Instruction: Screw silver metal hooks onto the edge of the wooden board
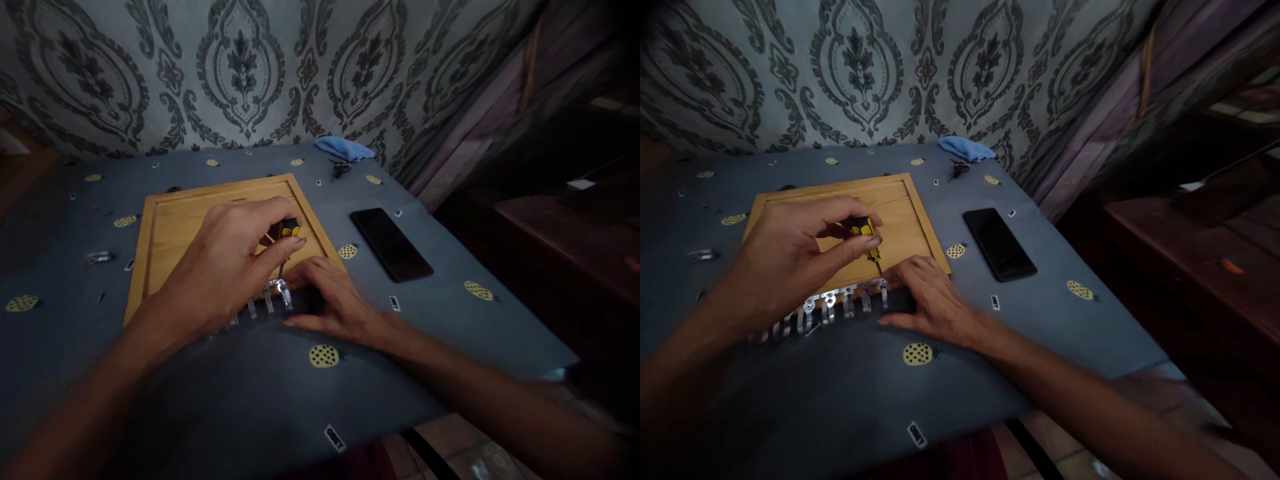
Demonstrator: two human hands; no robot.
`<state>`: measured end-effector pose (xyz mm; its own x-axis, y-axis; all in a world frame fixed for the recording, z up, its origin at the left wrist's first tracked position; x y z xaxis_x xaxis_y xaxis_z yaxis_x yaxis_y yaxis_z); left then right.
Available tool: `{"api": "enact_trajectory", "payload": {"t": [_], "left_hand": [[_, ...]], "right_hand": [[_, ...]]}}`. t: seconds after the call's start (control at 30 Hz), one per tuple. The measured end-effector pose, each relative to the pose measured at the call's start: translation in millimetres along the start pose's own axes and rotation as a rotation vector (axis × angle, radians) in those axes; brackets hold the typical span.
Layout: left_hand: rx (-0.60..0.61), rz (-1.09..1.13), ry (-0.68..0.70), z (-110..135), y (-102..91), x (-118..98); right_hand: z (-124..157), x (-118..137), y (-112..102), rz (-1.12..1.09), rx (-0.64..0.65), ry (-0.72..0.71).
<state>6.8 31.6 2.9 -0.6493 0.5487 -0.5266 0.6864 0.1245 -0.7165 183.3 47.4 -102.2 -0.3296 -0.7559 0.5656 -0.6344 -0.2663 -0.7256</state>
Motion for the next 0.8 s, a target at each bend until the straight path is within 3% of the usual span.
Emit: {"api": "enact_trajectory", "payload": {"t": [0.8], "left_hand": [[0.022,0.023,-0.013,-1.8,0.1,0.4]], "right_hand": [[-1.9,0.7,2.6,0.012,0.010,0.013]]}}
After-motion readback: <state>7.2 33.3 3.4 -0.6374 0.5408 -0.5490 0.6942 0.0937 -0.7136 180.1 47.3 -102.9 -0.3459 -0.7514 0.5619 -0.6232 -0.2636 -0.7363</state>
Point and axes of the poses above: each hand's wrist, its own z-axis away from the middle knuckle, its own y-axis out of the palm, x = y × z, the point moved 3 cm from there along -z, towards the middle knuckle, and after that the axes turned 2 degrees about y, right-handed, at the moved point
